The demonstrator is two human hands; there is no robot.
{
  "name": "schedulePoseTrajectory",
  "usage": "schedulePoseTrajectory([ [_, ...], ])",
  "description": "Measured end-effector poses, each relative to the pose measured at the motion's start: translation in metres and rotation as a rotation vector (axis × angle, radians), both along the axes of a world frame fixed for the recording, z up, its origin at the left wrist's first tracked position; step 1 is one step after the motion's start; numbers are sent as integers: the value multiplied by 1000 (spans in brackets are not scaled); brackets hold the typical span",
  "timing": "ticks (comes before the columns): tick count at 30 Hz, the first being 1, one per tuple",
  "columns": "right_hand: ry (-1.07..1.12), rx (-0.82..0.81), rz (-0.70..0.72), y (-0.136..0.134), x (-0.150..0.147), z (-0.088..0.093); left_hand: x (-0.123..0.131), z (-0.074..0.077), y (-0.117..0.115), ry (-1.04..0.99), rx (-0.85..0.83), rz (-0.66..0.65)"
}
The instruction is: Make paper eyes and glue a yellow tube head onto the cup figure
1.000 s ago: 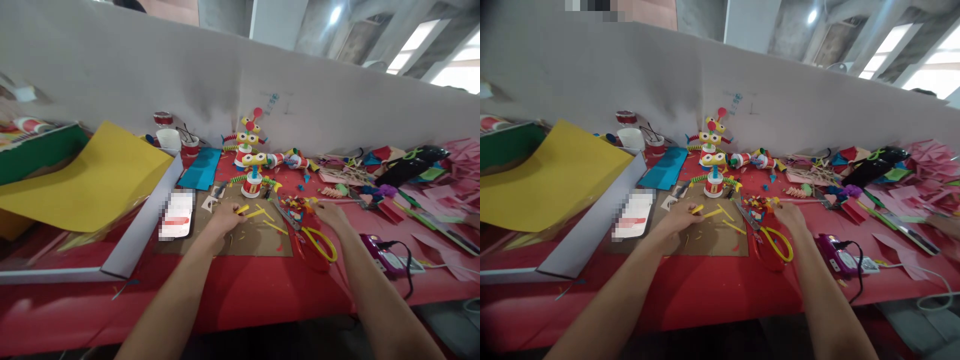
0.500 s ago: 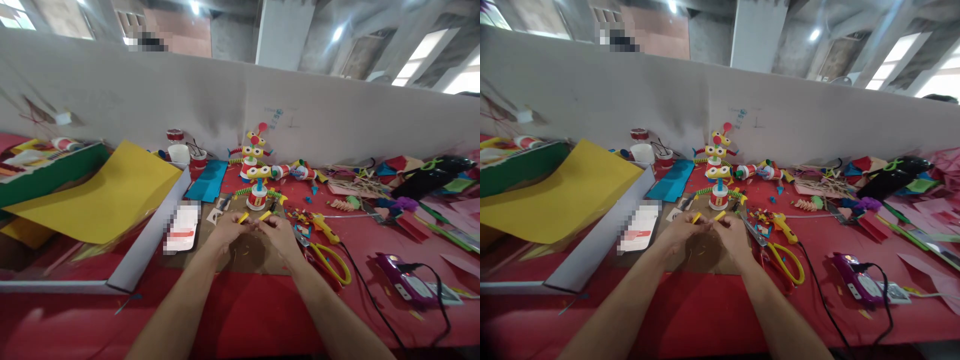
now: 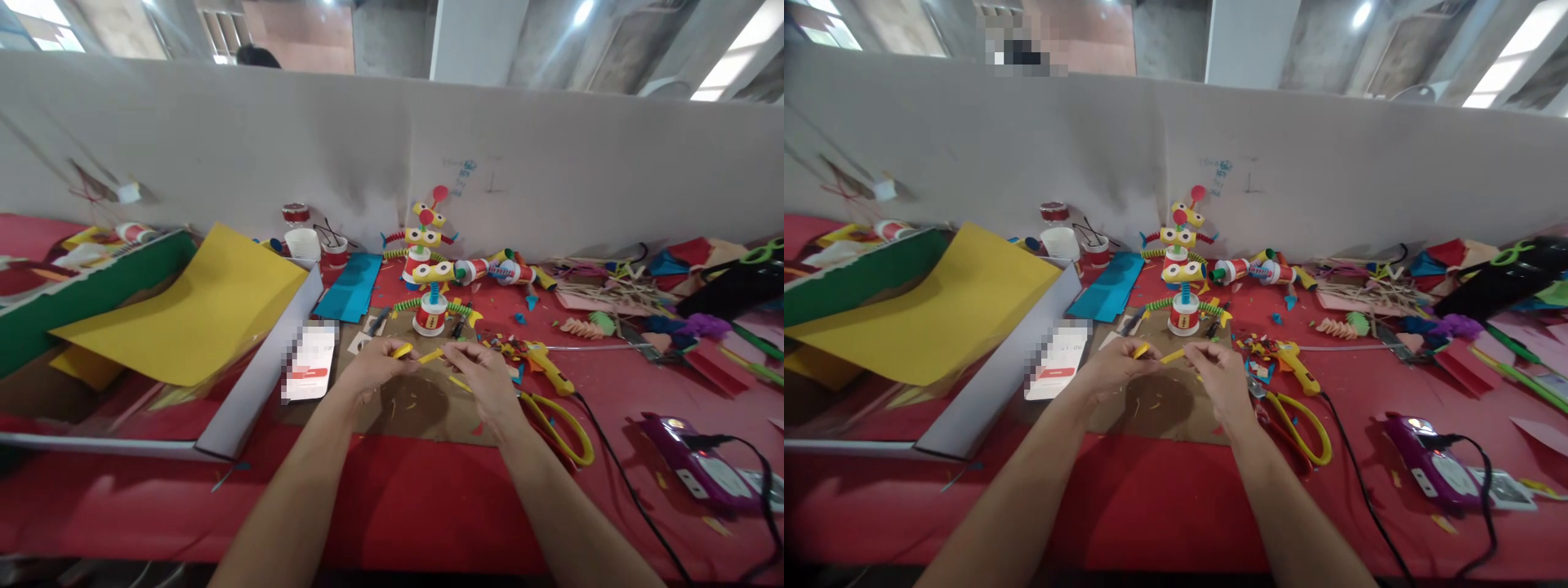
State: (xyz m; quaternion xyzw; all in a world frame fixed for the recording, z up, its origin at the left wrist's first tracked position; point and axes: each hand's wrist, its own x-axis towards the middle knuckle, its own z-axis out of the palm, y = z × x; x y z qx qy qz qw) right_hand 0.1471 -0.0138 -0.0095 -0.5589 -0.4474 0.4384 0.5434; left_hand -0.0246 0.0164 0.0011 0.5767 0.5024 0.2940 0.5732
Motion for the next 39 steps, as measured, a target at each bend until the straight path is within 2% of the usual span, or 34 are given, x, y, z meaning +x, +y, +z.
schedulePoseTrajectory([
  [9, -35, 56, 97, -2, -9, -2, 11, 2, -6, 79, 110, -35],
  [13, -7, 34, 6, -1, -2, -4, 7, 3, -5, 65, 50, -80],
  [19, 40, 50, -71, 1, 0, -13, -2, 4, -1, 81, -2, -31],
  [21, 48, 45, -94, 3, -2, -16, -6, 4, 2, 179, 9, 31],
  [23, 86, 45, -131, 6, -2, -20, -9, 6, 4, 276, 69, 162],
  [25, 129, 27, -142, 9, -3, -22, -11, 10, 4, 244, 111, 225],
  [28, 100, -36, -85, 13, -3, -25, -10, 15, 0, 39, 45, 82],
  [31, -15, -67, -19, 13, -2, -24, -6, 15, -4, -53, -19, -59],
  [36, -327, 38, -8, 5, 2, -13, 1, 6, -4, -12, -8, -80],
  [39, -304, 81, 51, 1, 1, -6, 7, -1, -5, 37, -7, -87],
])
